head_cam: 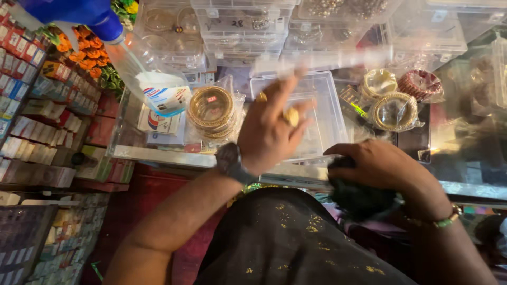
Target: The person cleans several clear plastic containers holding gold-colored bangles using a green cloth and a spray bottle. They wipe the exterior of the containers, open them to remove and inspect the bangles, and then place the bangles back inside before closing the containers.
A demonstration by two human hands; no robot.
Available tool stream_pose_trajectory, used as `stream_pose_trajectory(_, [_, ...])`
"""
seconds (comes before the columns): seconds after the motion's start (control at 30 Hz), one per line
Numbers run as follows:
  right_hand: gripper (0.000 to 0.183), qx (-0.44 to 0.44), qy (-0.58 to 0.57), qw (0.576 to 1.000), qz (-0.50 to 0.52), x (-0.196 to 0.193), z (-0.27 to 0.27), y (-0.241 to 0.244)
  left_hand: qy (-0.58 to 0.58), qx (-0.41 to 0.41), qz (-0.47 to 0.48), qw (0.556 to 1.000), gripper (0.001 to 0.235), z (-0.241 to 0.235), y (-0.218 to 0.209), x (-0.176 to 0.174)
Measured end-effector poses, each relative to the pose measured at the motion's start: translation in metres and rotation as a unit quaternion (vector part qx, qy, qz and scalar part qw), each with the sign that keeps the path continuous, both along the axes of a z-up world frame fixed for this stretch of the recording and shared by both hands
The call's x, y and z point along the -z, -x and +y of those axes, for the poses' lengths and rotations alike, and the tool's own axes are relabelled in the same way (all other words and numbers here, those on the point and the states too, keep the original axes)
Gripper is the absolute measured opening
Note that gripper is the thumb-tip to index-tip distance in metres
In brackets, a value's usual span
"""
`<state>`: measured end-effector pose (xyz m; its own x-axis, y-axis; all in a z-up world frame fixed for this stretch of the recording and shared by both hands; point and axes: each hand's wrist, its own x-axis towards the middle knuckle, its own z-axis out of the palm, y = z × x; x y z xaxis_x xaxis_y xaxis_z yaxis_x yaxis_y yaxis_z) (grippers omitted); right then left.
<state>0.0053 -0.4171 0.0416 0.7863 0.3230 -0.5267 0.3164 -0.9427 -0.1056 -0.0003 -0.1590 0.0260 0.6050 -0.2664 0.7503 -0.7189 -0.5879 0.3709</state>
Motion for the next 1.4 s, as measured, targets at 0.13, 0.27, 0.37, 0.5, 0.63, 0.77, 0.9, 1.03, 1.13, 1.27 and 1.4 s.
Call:
stream_pose_trajectory(0.13, [0.029,0.0,-0.114,0.976,-0.188,0.008,-0.016,0.007,0.008,-0.079,-0.024,0.997,0.05,-0.001,-0.021,-0.003])
stream_pose_trajectory(0.27, [0.02,-0.066,-0.265,0.911,-0.308,0.027,-0.038,0.008,0.022,-0.129,0.057,0.99,0.065,-0.002,-0.01,0.002])
stream_pose_trajectory(0.37, [0.021,-0.114,-0.285,0.892,-0.332,0.039,-0.052,0.009,0.044,-0.154,0.033,0.987,0.074,-0.006,-0.007,0.008])
stream_pose_trajectory(0.5, [0.025,-0.098,-0.289,0.88,-0.365,0.042,-0.066,0.01,0.15,-0.098,0.063,0.982,0.07,-0.015,-0.023,0.017])
stream_pose_trajectory(0.63, [0.031,-0.092,-0.276,0.884,-0.366,0.042,-0.072,0.011,0.267,-0.02,0.13,0.955,0.051,-0.019,-0.043,0.032])
stream_pose_trajectory(0.77, [0.079,0.039,-0.275,0.934,-0.225,0.026,-0.087,0.009,0.38,0.025,0.146,0.913,0.032,-0.026,-0.058,0.043])
stream_pose_trajectory(0.9, [0.068,0.007,-0.392,0.92,-0.02,-0.008,-0.116,0.005,0.414,0.02,0.146,0.898,0.027,-0.031,-0.062,0.045])
stream_pose_trajectory(1.03, [0.047,0.145,-0.527,0.821,-0.163,0.001,-0.1,-0.006,0.386,-0.021,0.113,0.915,0.027,-0.036,-0.063,0.045])
stream_pose_trajectory(1.13, [0.032,0.184,-0.565,0.737,-0.324,0.035,-0.045,-0.025,0.432,-0.006,0.124,0.893,0.028,-0.046,-0.068,0.046])
stream_pose_trajectory(1.27, [0.035,0.115,-0.472,0.772,-0.41,0.063,0.039,-0.034,0.635,0.169,0.194,0.728,0.034,-0.055,-0.07,0.049])
stream_pose_trajectory(1.4, [0.058,-0.104,-0.385,0.795,-0.458,0.047,0.067,-0.013,0.481,0.044,0.147,0.863,0.033,-0.051,-0.065,0.05])
